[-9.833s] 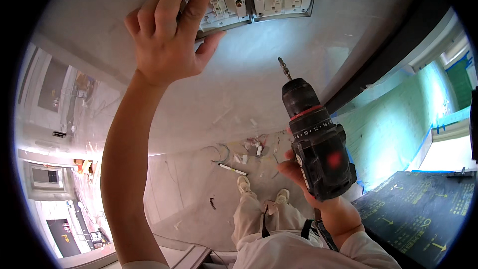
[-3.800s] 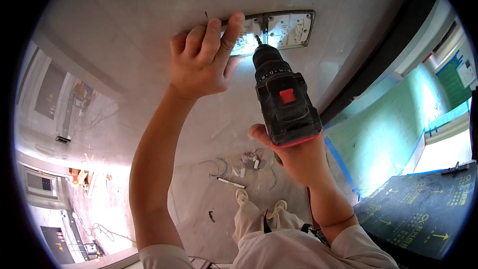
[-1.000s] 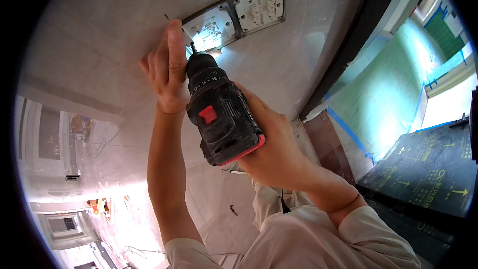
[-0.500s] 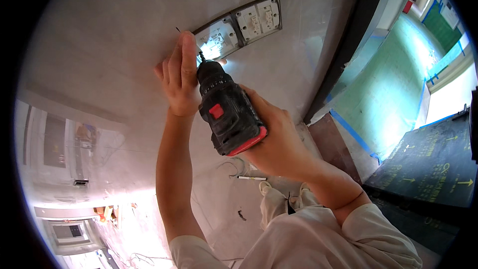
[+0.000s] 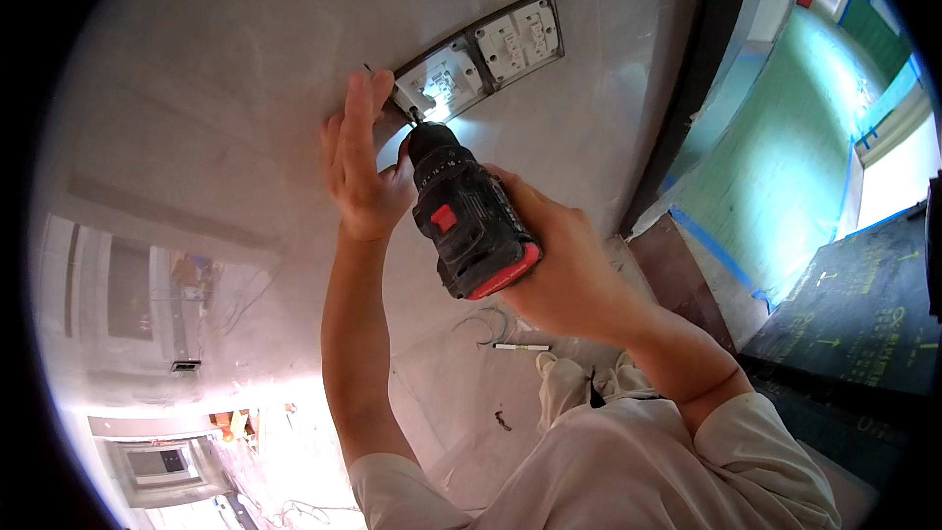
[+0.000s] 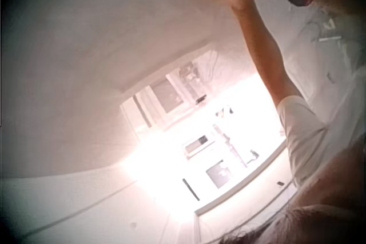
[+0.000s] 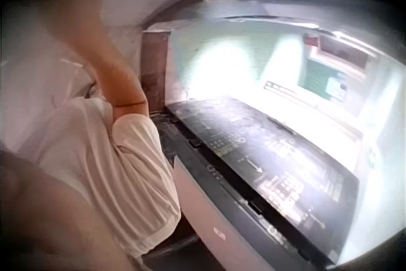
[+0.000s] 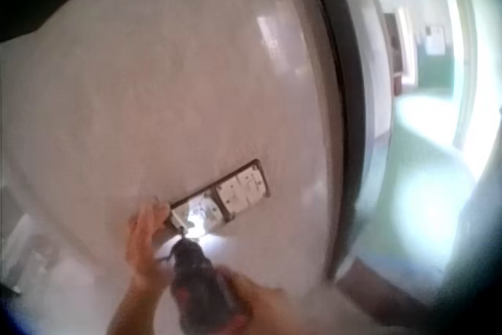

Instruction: The person installs electrical outlets into a wall box. They connect wires to the terminals, use a spirit level to ensure the outlet is straight, and secure it to the wall using a power drill. The person repeats this process for a second outlet adjacent to the first.

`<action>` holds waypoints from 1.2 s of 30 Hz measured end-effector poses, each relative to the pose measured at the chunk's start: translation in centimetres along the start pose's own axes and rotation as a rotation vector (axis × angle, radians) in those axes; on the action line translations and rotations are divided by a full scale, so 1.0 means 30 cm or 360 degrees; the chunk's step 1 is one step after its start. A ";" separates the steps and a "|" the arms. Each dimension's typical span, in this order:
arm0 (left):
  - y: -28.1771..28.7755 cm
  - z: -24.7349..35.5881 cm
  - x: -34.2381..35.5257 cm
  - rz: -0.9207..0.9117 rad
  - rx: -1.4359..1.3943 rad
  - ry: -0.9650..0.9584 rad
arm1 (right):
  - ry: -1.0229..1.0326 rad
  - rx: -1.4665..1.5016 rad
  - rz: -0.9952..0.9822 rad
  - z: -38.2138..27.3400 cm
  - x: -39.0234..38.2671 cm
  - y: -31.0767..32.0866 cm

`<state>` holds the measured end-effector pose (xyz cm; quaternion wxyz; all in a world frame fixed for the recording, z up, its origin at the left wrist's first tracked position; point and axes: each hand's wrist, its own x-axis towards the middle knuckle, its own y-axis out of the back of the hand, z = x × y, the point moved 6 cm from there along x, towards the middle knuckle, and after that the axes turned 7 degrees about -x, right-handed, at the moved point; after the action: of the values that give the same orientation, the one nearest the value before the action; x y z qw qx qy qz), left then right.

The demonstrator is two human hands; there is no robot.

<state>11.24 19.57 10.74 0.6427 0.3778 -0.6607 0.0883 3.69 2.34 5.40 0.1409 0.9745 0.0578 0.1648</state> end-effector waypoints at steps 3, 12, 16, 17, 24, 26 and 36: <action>-0.008 0.001 -0.008 0.0076 -0.0029 -0.0047 | 0.0012 0.0059 0.0008 -0.003 -0.001 -0.008; -0.012 -0.004 -0.026 0.0134 -0.0075 -0.0108 | 0.0085 0.0007 0.0049 -0.015 0.000 -0.028; -0.011 -0.015 -0.030 0.0140 -0.0132 -0.0127 | -0.0005 0.0189 0.0055 -0.004 -0.006 -0.049; -0.009 -0.014 -0.028 0.0132 -0.0145 -0.0117 | 0.0013 0.0228 0.0068 -0.002 -0.006 -0.054; -0.004 -0.012 -0.037 0.0071 -0.0079 -0.0123 | -0.0102 0.0206 0.0030 -0.017 -0.018 -0.052; -0.005 -0.010 -0.029 0.0023 -0.0060 -0.0152 | -0.0167 0.0174 -0.0102 -0.014 -0.009 -0.044; -0.025 0.001 -0.028 0.0015 0.0151 -0.0232 | 0.0015 0.0395 0.0106 0.046 -0.008 -0.029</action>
<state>11.59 19.34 9.70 0.5738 0.4101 -0.7025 0.0949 3.87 2.77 3.83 0.0136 0.9851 0.0460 0.1655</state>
